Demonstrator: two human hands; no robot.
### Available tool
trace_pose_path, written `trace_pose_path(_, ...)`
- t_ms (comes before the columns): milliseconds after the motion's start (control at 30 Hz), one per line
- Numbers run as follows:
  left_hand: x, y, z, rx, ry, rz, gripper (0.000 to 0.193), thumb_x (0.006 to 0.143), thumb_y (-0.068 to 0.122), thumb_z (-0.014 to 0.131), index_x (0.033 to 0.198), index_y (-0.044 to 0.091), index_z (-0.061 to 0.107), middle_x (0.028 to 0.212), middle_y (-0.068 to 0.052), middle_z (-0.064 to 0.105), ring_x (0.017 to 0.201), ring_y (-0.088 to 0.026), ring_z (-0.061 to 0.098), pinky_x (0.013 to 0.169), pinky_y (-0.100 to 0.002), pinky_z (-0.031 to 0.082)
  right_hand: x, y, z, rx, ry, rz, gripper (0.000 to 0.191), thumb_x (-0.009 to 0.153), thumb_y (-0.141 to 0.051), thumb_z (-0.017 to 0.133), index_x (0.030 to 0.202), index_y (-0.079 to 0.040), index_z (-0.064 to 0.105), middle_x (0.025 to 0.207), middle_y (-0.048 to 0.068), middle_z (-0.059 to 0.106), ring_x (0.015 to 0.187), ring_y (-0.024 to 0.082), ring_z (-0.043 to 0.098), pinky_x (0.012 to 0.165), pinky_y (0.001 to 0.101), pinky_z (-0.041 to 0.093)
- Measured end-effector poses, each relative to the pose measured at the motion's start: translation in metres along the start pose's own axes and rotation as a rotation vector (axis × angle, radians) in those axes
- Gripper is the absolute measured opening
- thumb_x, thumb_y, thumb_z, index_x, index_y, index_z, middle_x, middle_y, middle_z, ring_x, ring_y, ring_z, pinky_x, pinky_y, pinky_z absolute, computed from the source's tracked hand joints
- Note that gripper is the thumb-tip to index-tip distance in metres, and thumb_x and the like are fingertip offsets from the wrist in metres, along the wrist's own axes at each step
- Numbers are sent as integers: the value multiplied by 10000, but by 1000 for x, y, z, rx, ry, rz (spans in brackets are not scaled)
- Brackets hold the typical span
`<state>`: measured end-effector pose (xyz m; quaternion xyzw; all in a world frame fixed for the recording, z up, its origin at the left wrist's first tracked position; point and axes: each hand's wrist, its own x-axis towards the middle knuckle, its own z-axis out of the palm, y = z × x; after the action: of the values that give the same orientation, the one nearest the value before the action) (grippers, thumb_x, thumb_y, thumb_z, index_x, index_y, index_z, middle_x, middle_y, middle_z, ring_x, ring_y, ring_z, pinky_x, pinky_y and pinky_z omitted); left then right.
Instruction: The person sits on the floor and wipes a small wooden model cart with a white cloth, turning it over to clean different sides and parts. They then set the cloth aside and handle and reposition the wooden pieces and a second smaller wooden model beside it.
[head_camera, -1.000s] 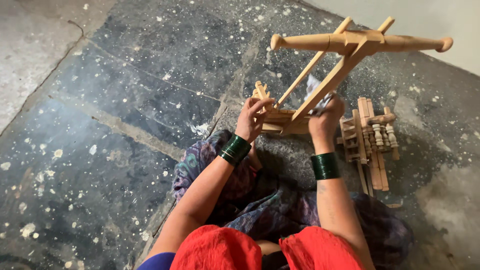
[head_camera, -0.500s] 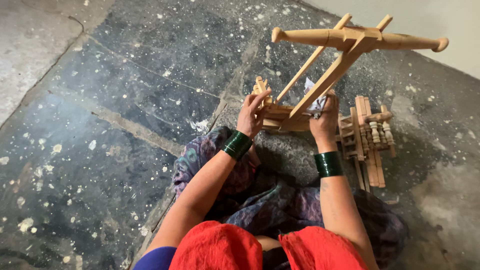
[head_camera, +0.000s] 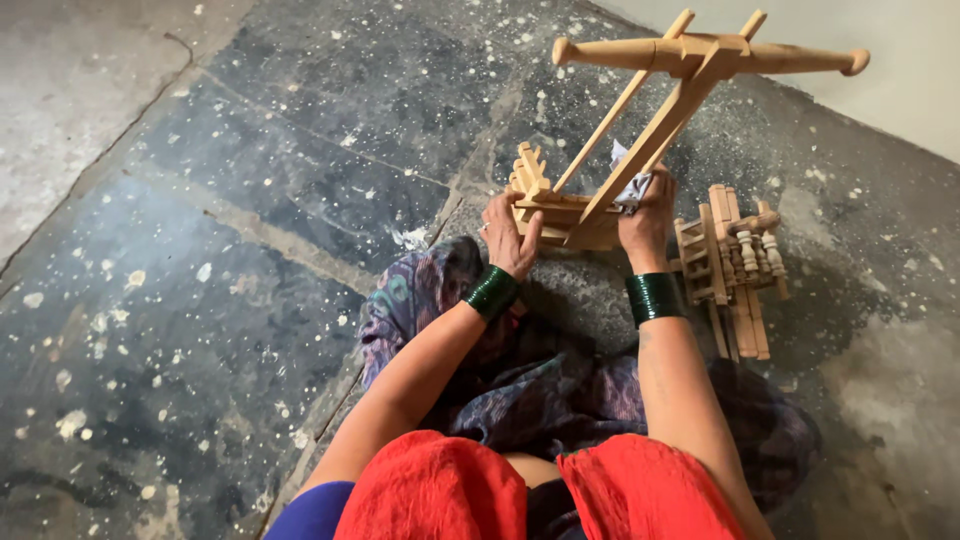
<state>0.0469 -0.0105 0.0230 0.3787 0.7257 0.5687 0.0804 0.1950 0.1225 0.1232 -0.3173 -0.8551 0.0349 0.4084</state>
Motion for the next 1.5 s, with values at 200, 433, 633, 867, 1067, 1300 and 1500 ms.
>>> trace_pose_path(200, -20, 7, 3, 63, 64, 160, 781, 839, 246, 691, 1524, 79, 354, 1542, -268, 355, 1422, -438, 314, 1058, -589, 237, 5, -11, -7, 2, -18, 3, 367, 963, -43, 630, 1290, 74, 510, 1239, 262, 570, 1207, 440, 534, 1089, 506, 449)
trace_pose_path(433, -82, -6, 35, 382, -497, 355, 563, 946, 365, 556, 1478, 189, 512, 1462, -116, 509, 1379, -315, 461, 1068, -539, 334, 13, -19, -11, 35, -28, 33, 357, 962, -39, 648, 1285, 45, 521, 1245, 263, 580, 1205, 452, 520, 1080, 521, 431)
trace_pose_path(633, -105, -9, 45, 707, -1190, -153, 802, 1002, 725, 237, 1404, 143, 614, 1517, -123, 523, 1431, -309, 441, 1194, -528, 264, 15, -25, -18, 72, -82, 53, 293, 963, -44, 648, 1214, 30, 516, 1184, 248, 569, 1169, 445, 520, 1062, 517, 423)
trace_pose_path(867, -106, 6, 49, 680, -1260, -193, 822, 990, 725, 230, 1440, 130, 575, 1524, -153, 508, 1426, -350, 454, 1186, -531, 294, 20, -31, -22, 107, -57, 23, 398, 955, -61, 651, 1298, 59, 488, 1223, 285, 550, 1164, 473, 507, 1030, 534, 421)
trace_pose_path(1067, -131, 3, 48, 665, -1319, -158, 737, 1001, 666, 269, 1426, 151, 583, 1494, -163, 528, 1387, -373, 486, 1154, -539, 339, 24, -26, -21, 73, -69, 14, 445, 897, -58, 669, 1292, 63, 502, 1191, 301, 557, 1132, 507, 493, 980, 557, 415)
trace_pose_path(1300, -132, -12, 42, 626, -1354, -47, 640, 1015, 597, 315, 1410, 176, 592, 1459, -174, 551, 1342, -399, 523, 1117, -549, 391, 15, -16, -14, 88, -84, 40, 357, 925, -33, 636, 1255, 39, 521, 1188, 270, 568, 1146, 479, 515, 1009, 540, 438)
trace_pose_path(1500, -129, -10, 51, 696, -1326, 272, 526, 1008, 537, 421, 1260, 181, 715, 1255, -144, 717, 1134, -373, 690, 943, -532, 555, -1, -6, -6, 63, -41, -3, 327, 970, -27, 631, 1266, 45, 511, 1194, 257, 570, 1158, 446, 532, 1029, 511, 454)
